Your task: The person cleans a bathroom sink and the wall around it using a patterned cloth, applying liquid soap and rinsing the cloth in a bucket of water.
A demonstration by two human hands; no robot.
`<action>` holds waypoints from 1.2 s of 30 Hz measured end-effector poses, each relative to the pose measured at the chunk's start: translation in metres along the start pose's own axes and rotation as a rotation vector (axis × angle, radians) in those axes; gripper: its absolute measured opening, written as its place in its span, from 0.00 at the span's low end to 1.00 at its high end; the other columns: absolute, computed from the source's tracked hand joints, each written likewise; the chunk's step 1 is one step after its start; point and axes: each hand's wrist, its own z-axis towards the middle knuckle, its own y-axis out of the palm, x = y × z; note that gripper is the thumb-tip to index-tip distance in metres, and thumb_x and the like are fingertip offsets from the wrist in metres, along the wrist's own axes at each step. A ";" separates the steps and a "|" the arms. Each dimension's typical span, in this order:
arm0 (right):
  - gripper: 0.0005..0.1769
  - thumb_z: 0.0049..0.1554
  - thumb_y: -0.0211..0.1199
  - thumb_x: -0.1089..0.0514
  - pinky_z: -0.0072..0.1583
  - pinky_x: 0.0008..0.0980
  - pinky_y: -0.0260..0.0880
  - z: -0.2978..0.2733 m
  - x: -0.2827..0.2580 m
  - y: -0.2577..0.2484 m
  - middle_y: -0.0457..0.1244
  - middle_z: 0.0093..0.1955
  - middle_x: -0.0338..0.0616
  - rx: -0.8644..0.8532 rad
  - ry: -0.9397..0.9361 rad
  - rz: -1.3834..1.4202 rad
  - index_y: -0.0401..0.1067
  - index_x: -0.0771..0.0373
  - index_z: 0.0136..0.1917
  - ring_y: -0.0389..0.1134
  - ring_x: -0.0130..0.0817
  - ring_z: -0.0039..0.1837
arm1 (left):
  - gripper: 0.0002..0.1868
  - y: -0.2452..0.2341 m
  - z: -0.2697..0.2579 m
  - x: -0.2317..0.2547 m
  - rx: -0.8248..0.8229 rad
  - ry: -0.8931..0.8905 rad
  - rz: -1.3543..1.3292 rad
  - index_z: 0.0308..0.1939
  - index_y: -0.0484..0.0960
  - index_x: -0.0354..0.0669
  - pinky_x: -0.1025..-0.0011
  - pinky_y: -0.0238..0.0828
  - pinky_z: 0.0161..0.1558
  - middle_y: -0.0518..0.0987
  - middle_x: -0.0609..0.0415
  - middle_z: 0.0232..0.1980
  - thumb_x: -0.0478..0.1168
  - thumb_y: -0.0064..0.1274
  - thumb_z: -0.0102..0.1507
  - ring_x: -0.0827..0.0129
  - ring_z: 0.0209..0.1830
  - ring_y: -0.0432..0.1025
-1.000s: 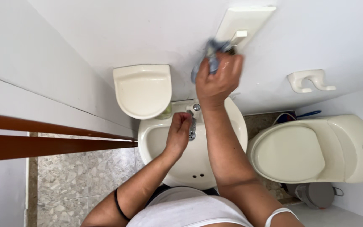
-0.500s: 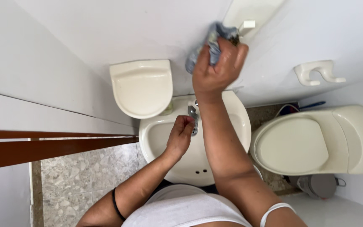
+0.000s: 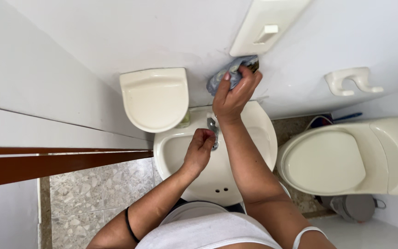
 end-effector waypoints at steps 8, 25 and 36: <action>0.03 0.60 0.58 0.68 0.45 0.45 0.63 -0.007 -0.010 0.024 0.57 0.42 0.55 -0.015 -0.121 -0.132 0.66 0.71 0.46 0.60 0.51 0.45 | 0.10 -0.014 -0.001 -0.003 0.040 -0.046 0.096 0.49 0.73 0.39 0.71 0.70 0.46 0.77 0.55 0.41 0.39 0.44 0.68 0.71 0.41 0.70; 0.22 0.59 0.60 0.60 0.62 0.55 0.67 -0.018 -0.007 0.024 0.59 0.61 0.67 -0.238 -0.078 -0.313 0.62 0.73 0.64 0.63 0.65 0.61 | 0.12 -0.038 -0.020 -0.029 0.049 -0.093 0.125 0.51 0.75 0.38 0.71 0.69 0.44 0.76 0.56 0.39 0.37 0.46 0.65 0.73 0.38 0.69; 0.22 0.58 0.58 0.64 0.48 0.47 0.70 0.006 -0.051 0.017 0.56 0.59 0.72 -0.163 -0.004 -0.282 0.60 0.77 0.64 0.66 0.61 0.50 | 0.12 -0.030 -0.030 -0.027 -0.158 -0.130 0.209 0.50 0.74 0.41 0.70 0.68 0.46 0.77 0.56 0.39 0.40 0.45 0.65 0.71 0.40 0.70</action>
